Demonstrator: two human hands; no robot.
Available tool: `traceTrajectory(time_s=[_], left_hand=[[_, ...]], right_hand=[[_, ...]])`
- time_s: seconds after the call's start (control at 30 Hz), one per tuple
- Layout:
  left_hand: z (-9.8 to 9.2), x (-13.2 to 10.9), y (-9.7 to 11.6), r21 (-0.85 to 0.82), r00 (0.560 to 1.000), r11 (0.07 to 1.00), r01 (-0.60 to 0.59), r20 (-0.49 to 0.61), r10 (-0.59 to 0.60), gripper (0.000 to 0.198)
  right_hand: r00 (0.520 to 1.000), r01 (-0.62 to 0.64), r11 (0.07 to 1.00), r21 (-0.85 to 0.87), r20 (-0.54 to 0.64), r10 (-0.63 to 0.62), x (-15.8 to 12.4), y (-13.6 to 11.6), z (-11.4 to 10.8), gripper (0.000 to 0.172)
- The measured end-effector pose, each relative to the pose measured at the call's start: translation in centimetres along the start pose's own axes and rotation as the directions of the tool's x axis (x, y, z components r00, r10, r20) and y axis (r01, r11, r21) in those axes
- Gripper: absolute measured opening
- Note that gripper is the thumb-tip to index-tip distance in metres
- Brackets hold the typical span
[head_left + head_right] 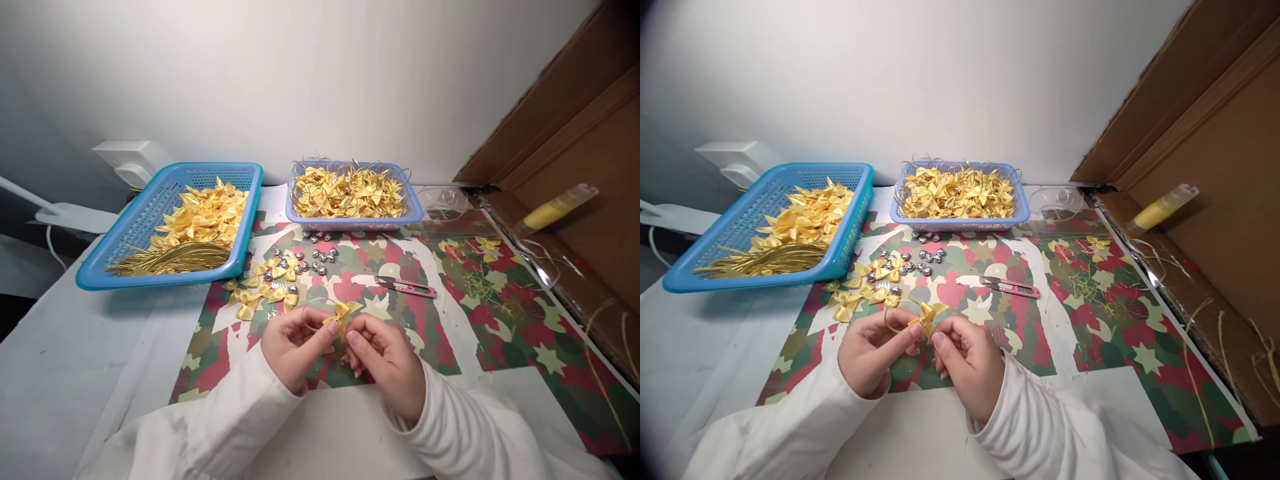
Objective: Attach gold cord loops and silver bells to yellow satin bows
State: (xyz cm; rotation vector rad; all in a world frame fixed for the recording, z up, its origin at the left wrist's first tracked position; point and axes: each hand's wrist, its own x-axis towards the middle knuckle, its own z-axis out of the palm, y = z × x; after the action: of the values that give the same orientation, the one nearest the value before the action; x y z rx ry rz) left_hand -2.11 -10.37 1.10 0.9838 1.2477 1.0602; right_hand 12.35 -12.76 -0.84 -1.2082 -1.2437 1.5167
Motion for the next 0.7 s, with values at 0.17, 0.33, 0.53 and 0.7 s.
traceTrajectory(time_s=[0.17,0.33,0.53,0.7], left_hand=[[-0.1,0.1,0.1,0.014,1.0,1.0,0.001,0.021,-0.001,0.017],[-0.3,0.3,-0.4,0.002,0.996,1.0,0.019,0.089,-0.019,0.021],[-0.3,0.5,-1.0,0.02,0.997,1.0,0.022,0.077,-0.023,0.025],[-0.4,0.7,-1.2,0.075,0.995,0.997,0.02,0.097,-0.027,0.02]], right_hand=[[0.998,0.058,0.99,-0.126,0.02,-0.056,-0.1,0.0,0.1,0.017],[0.992,0.128,0.957,-0.26,0.027,-0.125,-0.1,-0.4,0.0,0.014],[0.972,0.212,0.876,-0.434,-0.001,-0.235,0.1,-0.7,0.1,0.016],[0.965,0.202,0.871,-0.448,-0.061,-0.256,0.4,-0.5,0.0,0.016]])
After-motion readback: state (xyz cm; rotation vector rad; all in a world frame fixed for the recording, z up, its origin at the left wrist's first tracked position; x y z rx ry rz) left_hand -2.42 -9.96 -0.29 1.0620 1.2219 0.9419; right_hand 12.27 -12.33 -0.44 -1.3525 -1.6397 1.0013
